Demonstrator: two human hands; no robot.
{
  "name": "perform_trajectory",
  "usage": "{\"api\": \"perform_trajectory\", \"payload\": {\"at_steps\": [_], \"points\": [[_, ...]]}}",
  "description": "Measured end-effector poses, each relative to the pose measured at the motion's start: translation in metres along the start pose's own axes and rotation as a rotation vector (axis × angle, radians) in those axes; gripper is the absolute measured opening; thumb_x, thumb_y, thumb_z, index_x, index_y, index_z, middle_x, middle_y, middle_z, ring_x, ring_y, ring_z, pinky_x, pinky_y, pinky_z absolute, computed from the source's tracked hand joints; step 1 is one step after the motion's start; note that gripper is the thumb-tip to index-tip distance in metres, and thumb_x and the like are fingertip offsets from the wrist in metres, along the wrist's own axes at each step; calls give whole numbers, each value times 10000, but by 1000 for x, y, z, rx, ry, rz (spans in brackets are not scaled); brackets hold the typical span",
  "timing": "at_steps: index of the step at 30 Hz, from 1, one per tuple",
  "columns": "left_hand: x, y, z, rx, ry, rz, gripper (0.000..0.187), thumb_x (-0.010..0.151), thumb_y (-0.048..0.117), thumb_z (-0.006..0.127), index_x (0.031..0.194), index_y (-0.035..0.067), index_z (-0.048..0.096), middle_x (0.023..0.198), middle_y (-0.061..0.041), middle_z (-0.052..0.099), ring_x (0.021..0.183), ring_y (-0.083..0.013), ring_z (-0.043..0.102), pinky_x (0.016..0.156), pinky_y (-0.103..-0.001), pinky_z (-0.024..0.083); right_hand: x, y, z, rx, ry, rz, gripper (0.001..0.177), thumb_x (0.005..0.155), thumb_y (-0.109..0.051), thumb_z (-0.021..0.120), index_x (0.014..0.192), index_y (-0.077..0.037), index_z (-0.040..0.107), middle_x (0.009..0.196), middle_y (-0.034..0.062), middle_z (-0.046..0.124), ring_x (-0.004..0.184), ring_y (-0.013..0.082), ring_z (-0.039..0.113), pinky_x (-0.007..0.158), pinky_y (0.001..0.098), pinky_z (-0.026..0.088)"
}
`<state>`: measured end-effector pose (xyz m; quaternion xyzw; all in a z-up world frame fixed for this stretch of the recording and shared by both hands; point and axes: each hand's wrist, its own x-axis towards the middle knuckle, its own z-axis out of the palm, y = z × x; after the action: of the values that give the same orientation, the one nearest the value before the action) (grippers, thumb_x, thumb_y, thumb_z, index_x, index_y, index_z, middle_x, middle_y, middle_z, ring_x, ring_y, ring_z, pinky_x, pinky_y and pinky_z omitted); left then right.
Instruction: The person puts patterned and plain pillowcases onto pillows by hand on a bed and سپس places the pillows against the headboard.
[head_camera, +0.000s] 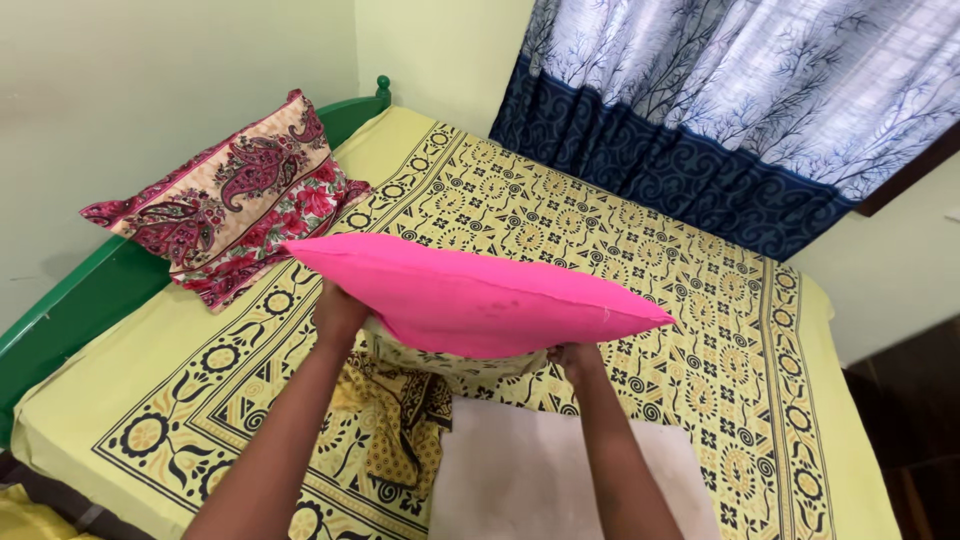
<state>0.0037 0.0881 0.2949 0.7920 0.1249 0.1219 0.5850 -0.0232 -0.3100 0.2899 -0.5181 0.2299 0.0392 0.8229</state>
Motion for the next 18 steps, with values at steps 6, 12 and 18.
{"api": "perform_trajectory", "payload": {"at_steps": [6,12,18], "points": [[29,27,-15,-701,-28,-38,527,866,201,746,1298,12,510,1104,-137,679,930,-225,711,791,-371,593,-22,-42,9,24,49,-160,246,1025,-203,496,1175,-34,592,974,92,716,561,122,495,494,242,461],[55,9,-30,-465,-6,-272,529,886,47,725,1324,77,430,1137,-200,651,925,-277,693,737,-372,585,-60,-55,23,-27,48,-219,236,1031,-205,469,1162,-54,593,942,57,722,485,85,442,431,212,415],[57,24,-39,-743,-108,-308,371,963,124,660,1312,44,562,1078,-138,709,770,-190,632,582,-311,497,-83,-60,45,-130,141,-217,294,1047,-217,376,1157,-60,598,932,39,722,415,60,406,376,188,399]]}}
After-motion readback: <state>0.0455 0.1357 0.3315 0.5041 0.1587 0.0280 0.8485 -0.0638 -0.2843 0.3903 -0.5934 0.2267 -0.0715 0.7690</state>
